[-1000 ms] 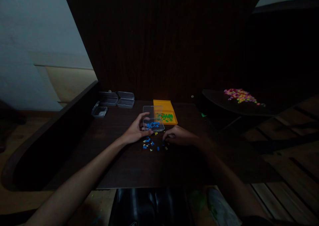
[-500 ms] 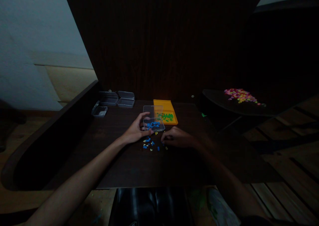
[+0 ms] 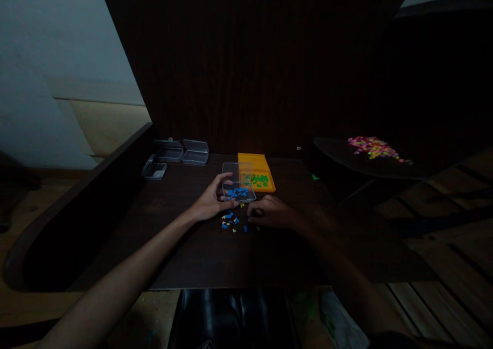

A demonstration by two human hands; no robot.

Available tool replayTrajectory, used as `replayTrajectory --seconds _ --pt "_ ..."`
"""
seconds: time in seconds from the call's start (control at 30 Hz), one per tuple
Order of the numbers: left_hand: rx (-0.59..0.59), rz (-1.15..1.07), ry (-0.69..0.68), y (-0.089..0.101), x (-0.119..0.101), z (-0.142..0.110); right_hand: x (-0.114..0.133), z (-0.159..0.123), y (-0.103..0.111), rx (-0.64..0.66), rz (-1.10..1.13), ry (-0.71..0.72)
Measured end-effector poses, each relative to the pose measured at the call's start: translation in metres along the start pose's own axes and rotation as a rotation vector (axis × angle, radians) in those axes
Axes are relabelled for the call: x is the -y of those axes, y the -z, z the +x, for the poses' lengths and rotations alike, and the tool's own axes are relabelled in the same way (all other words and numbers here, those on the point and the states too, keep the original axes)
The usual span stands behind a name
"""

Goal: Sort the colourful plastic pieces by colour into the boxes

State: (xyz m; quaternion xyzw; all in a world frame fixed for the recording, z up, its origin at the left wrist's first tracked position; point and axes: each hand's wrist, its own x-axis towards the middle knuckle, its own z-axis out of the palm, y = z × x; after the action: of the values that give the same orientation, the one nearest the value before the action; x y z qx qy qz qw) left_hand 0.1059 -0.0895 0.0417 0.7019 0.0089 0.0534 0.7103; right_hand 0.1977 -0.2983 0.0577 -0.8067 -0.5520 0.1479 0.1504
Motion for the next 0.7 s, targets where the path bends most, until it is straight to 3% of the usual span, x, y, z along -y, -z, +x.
replayTrajectory --seconds 0.4,0.7 --pt "-0.002 0.016 -0.003 0.0011 0.0005 0.0000 -0.0006 -0.0084 0.0008 -0.008 -0.118 -0.071" --pt "0.004 -0.015 -0.012 0.0001 -0.0005 -0.0001 0.0031 -0.0053 -0.0011 0.019 -0.089 -0.061"
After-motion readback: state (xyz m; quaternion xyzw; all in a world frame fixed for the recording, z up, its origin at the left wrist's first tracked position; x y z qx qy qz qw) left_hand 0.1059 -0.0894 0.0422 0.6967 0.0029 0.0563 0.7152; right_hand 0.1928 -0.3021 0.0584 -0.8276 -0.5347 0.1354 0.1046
